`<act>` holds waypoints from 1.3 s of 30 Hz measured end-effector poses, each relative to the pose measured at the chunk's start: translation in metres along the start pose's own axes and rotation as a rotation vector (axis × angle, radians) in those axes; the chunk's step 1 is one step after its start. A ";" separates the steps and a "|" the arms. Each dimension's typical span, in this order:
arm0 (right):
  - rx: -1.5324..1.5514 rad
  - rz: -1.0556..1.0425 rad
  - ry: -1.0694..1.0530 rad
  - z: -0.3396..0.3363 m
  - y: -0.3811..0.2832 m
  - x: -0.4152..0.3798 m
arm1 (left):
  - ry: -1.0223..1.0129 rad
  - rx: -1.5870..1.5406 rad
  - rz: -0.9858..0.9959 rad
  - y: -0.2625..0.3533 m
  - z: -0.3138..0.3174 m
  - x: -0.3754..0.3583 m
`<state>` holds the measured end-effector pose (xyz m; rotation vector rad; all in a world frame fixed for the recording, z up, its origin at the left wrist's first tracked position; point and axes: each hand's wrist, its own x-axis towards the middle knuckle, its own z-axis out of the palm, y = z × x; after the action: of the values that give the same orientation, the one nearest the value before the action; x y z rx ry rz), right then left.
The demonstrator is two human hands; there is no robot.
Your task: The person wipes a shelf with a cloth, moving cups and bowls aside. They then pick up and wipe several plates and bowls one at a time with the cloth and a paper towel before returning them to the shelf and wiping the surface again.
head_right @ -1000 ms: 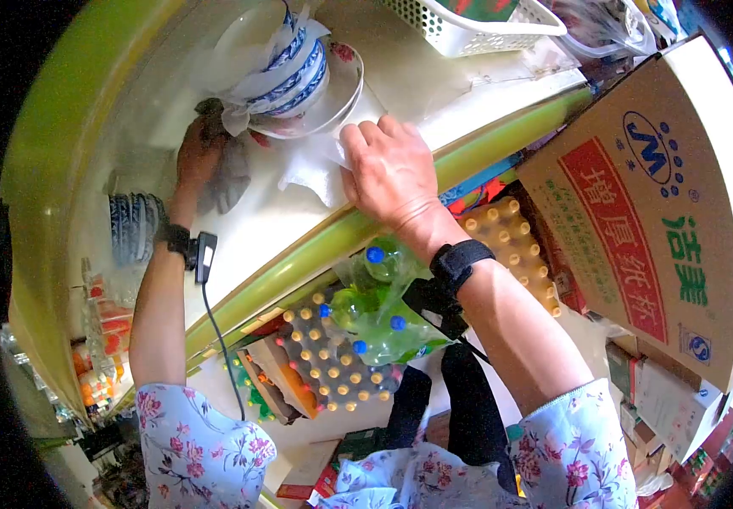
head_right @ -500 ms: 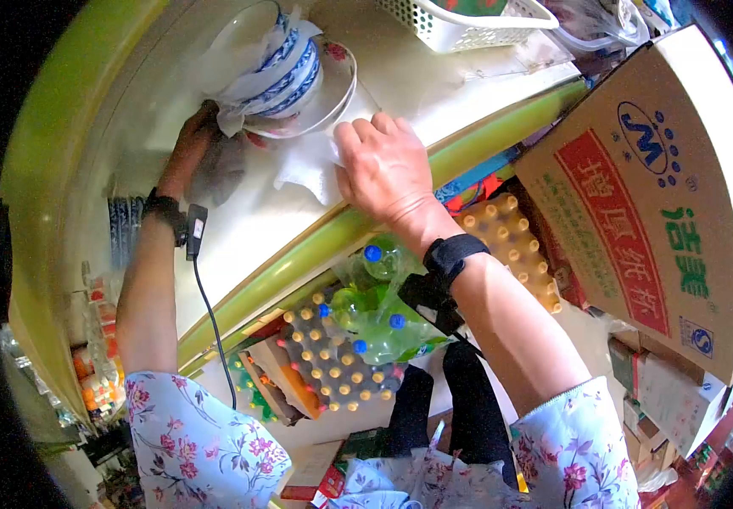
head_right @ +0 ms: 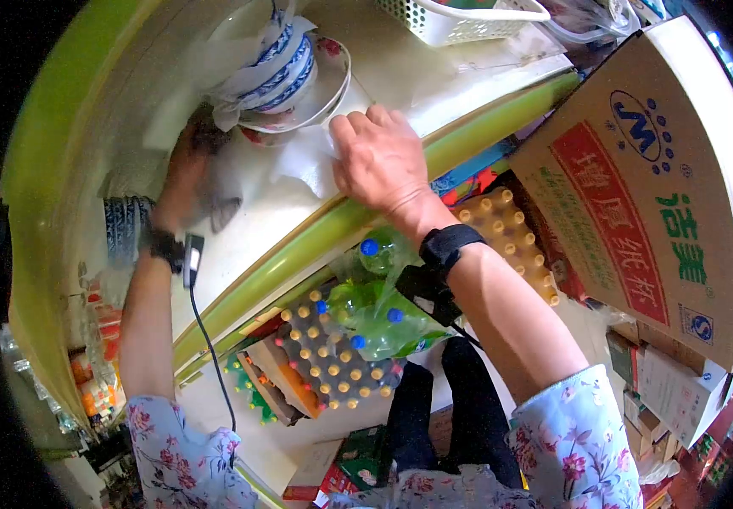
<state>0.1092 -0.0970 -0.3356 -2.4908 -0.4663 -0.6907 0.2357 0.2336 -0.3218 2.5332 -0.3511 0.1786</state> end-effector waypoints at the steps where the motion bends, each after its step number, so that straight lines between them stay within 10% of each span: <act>1: -0.015 0.007 -0.009 0.000 0.000 0.000 | -0.023 -0.030 -0.015 -0.018 0.006 0.017; 14: -0.032 -0.007 0.002 -0.002 -0.003 0.003 | -0.166 0.126 0.095 -0.033 0.001 0.057; 18: -0.060 -0.001 0.011 0.001 -0.004 0.002 | 0.087 0.307 0.055 -0.034 0.025 0.032; 33: -0.077 -0.005 0.023 0.004 -0.005 0.003 | -0.261 -0.170 0.206 0.141 0.024 -0.111; 39: -0.090 0.000 -0.019 0.004 -0.001 0.001 | 0.424 0.217 0.145 0.142 -0.048 -0.153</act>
<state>0.1109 -0.0935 -0.3378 -2.5832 -0.4518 -0.7036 0.0465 0.1785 -0.2390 2.5894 -0.3596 0.8345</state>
